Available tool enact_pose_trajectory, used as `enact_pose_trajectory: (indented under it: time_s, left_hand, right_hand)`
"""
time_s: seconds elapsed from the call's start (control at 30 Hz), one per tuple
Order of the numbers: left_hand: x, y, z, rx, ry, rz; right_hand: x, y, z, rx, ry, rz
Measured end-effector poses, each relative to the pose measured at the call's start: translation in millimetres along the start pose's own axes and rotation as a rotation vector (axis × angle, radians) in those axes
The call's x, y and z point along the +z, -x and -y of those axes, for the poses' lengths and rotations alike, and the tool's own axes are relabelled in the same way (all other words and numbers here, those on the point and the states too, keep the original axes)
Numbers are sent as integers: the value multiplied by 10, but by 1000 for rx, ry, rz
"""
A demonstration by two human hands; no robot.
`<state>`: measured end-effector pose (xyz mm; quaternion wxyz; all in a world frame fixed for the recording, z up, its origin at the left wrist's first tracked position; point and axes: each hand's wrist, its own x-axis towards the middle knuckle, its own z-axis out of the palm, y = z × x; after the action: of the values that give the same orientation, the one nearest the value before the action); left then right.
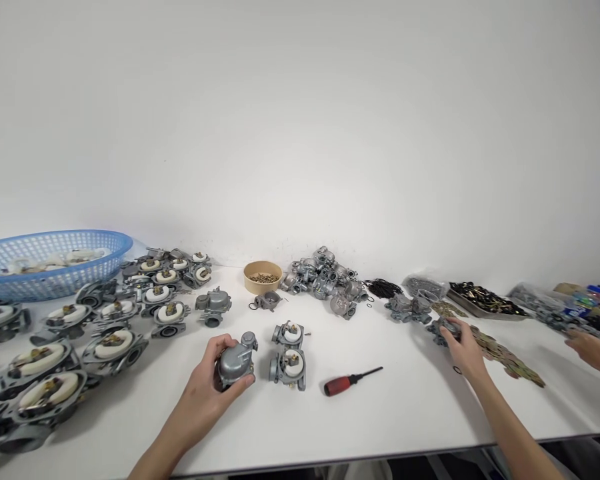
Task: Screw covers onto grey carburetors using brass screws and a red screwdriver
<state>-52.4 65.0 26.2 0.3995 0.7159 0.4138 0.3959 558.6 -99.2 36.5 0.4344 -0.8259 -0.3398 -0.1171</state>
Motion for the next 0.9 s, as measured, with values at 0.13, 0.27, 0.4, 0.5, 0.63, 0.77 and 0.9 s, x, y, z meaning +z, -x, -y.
enact_pose_trajectory:
  time_s: [0.13, 0.27, 0.4, 0.5, 0.63, 0.77, 0.9]
  left_hand:
    - [7, -9, 18, -3, 50, 29]
    - [2, 3, -17, -1, 30, 25]
    - [-16, 34, -102, 4, 10, -4]
    - [-22, 49, -146, 11, 65, -1]
    - [5, 51, -149, -2, 118, -2]
    - [19, 35, -124, -34, 121, 12]
    - [-16, 22, -114, -22, -11, 39]
  right_hand:
    - [-59, 97, 120, -16, -1, -114]
    - [-23, 249, 568, -303, -26, -344]
    - [375, 433, 1271, -531, -48, 88]
    - [852, 567, 1739, -703, 142, 320]
    - [1364, 631, 2023, -687, 309, 360]
    - [1468, 612, 1983, -623, 311, 362]
    - [1215, 674, 1815, -560, 252, 331]
